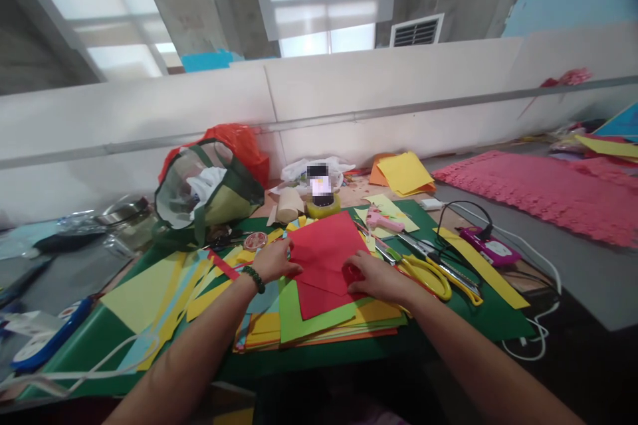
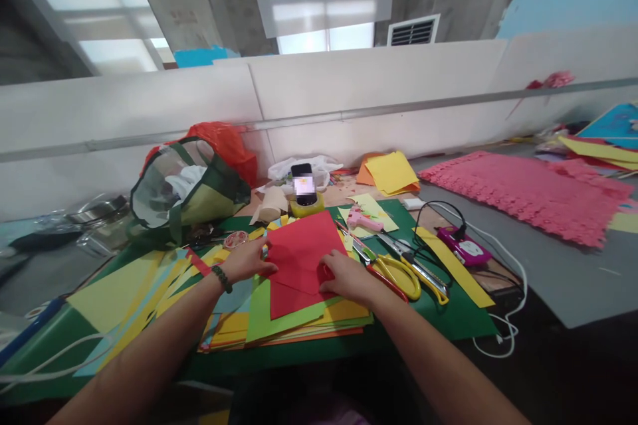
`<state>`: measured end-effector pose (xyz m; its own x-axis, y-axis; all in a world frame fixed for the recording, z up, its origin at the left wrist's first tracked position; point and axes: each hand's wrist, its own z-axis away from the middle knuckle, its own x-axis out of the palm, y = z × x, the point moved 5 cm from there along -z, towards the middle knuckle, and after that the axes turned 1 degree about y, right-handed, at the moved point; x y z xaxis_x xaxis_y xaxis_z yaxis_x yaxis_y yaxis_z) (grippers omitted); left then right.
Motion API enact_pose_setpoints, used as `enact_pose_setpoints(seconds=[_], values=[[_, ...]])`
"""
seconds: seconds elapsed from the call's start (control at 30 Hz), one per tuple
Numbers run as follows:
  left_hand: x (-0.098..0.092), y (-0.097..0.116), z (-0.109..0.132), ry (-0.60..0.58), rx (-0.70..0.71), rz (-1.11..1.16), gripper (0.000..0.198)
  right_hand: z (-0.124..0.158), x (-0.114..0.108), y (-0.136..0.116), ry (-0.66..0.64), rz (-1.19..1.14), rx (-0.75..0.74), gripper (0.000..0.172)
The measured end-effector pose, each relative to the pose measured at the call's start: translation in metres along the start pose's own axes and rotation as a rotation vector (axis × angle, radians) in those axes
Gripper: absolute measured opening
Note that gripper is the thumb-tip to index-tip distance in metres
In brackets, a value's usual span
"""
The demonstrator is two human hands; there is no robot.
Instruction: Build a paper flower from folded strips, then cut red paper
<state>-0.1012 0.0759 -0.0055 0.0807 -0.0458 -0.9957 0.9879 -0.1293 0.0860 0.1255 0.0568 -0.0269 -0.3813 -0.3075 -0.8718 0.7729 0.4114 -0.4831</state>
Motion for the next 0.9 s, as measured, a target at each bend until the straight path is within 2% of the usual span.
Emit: enact_pose_setpoints(seconds=[0.13, 0.2, 0.3, 0.33, 0.47, 0.5, 0.57, 0.6, 0.67, 0.73, 0.8, 0.9], values=[[-0.005, 0.005, 0.004, 0.081, 0.045, -0.028, 0.020, -0.004, 0.002, 0.001, 0.010, -0.053, -0.005, 0.043], [-0.008, 0.010, 0.008, 0.139, 0.065, -0.032, 0.027, -0.006, 0.002, 0.002, 0.016, -0.095, -0.015, 0.040], [-0.013, 0.015, 0.017, 0.213, 0.072, -0.021, 0.047, -0.007, 0.000, 0.004, 0.046, -0.173, -0.057, 0.017], [-0.016, 0.016, 0.022, 0.255, 0.079, 0.005, 0.050, -0.006, -0.003, 0.006, 0.076, -0.204, -0.074, 0.012], [-0.036, 0.019, 0.043, 0.542, 0.116, 0.320, 0.067, 0.003, -0.022, 0.011, 0.301, -0.346, -0.111, 0.020], [-0.038, 0.020, 0.046, 0.582, 0.116, 0.419, 0.073, 0.006, -0.026, 0.010, 0.360, -0.376, -0.125, 0.021], [-0.035, 0.027, 0.048, 0.555, 0.136, 0.562, 0.078, 0.012, -0.030, 0.004, 0.454, -0.422, -0.162, 0.022], [-0.033, 0.034, 0.048, 0.515, 0.191, 0.588, 0.073, 0.015, -0.031, 0.000, 0.497, -0.421, -0.200, 0.021], [-0.030, 0.055, 0.049, 0.441, 0.374, 0.556, 0.045, 0.019, -0.031, -0.012, 0.572, -0.357, -0.310, 0.017], [-0.028, 0.073, 0.054, 0.425, 0.527, 0.478, 0.020, 0.022, -0.030, -0.022, 0.620, -0.265, -0.409, 0.014], [-0.028, 0.085, 0.062, 0.501, 0.631, 0.323, 0.019, 0.025, -0.029, -0.026, 0.667, -0.139, -0.450, 0.017], [-0.019, 0.103, 0.079, 0.672, 0.852, -0.084, 0.023, 0.034, -0.022, -0.028, 0.704, 0.110, -0.506, 0.021]])
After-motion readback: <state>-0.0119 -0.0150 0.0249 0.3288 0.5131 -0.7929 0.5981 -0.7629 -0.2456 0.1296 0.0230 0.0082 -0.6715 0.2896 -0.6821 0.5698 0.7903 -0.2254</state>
